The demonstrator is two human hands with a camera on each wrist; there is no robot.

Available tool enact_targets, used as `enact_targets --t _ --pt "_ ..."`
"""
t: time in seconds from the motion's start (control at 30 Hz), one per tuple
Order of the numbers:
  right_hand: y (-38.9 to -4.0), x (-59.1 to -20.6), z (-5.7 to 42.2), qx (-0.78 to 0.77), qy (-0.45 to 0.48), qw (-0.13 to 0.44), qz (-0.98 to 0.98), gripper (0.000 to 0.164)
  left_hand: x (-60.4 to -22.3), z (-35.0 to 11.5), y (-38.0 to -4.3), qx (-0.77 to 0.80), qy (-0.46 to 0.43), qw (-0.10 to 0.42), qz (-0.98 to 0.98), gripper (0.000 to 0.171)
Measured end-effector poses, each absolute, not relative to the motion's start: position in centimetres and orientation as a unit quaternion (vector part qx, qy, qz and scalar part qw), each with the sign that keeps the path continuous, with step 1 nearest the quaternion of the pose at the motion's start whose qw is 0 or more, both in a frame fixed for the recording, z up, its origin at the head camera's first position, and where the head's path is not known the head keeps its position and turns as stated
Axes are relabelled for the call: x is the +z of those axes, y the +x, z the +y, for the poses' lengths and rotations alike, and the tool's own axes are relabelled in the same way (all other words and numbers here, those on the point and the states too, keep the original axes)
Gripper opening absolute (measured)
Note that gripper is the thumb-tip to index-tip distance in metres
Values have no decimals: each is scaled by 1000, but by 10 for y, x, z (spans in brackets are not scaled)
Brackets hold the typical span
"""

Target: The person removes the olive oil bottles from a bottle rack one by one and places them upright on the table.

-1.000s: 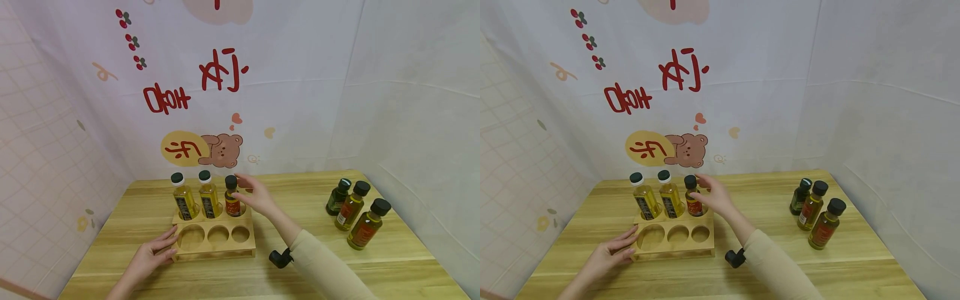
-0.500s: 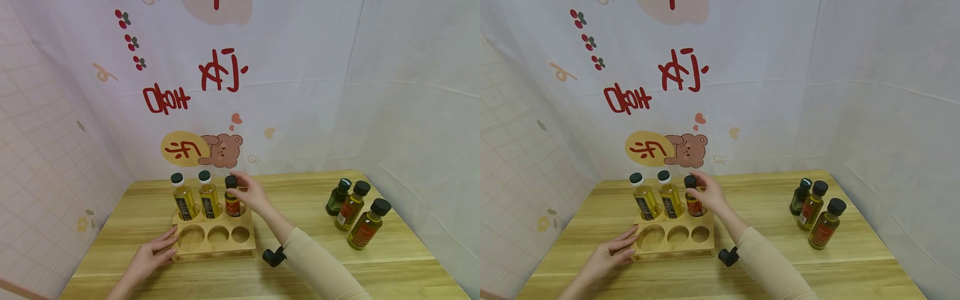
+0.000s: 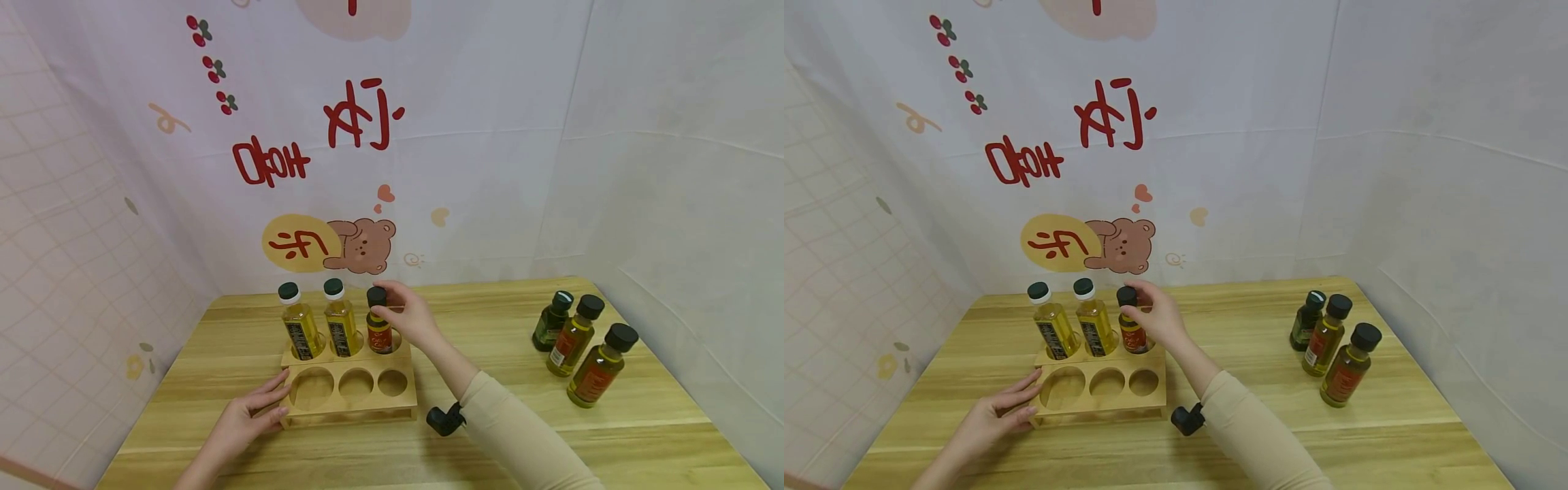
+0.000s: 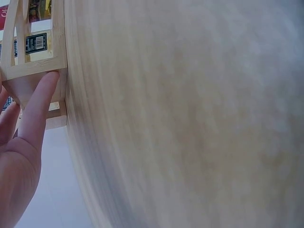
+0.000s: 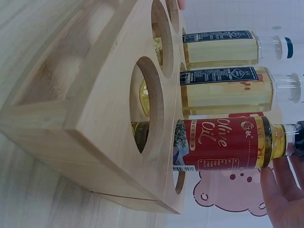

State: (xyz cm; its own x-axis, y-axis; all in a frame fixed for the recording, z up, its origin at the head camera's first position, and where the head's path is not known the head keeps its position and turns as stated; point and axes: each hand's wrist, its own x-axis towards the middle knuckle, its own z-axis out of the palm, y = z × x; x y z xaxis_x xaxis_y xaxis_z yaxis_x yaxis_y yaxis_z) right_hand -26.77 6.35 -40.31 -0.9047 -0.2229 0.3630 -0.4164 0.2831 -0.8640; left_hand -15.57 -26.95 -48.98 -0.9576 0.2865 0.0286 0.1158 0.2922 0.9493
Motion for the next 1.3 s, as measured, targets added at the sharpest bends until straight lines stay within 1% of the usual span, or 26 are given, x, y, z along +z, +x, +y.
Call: enact_targets --t 0.27,0.5,0.7,1.03,1.3 --pt "-266 -402 64 560 204 88 -798 45 -489 -270 -156 580 125 75 802 52" --pt "-262 -401 63 558 219 108 -793 43 -488 -270 -156 581 115 81 802 52" --pt "-258 -395 68 587 217 117 -771 42 -490 -271 -157 584 117 82 799 52" --pt "-250 -370 92 613 222 150 -743 42 -492 -270 -157 589 123 76 795 52" --pt "-244 -360 120 598 226 158 -753 44 -491 -271 -157 591 120 78 794 52"
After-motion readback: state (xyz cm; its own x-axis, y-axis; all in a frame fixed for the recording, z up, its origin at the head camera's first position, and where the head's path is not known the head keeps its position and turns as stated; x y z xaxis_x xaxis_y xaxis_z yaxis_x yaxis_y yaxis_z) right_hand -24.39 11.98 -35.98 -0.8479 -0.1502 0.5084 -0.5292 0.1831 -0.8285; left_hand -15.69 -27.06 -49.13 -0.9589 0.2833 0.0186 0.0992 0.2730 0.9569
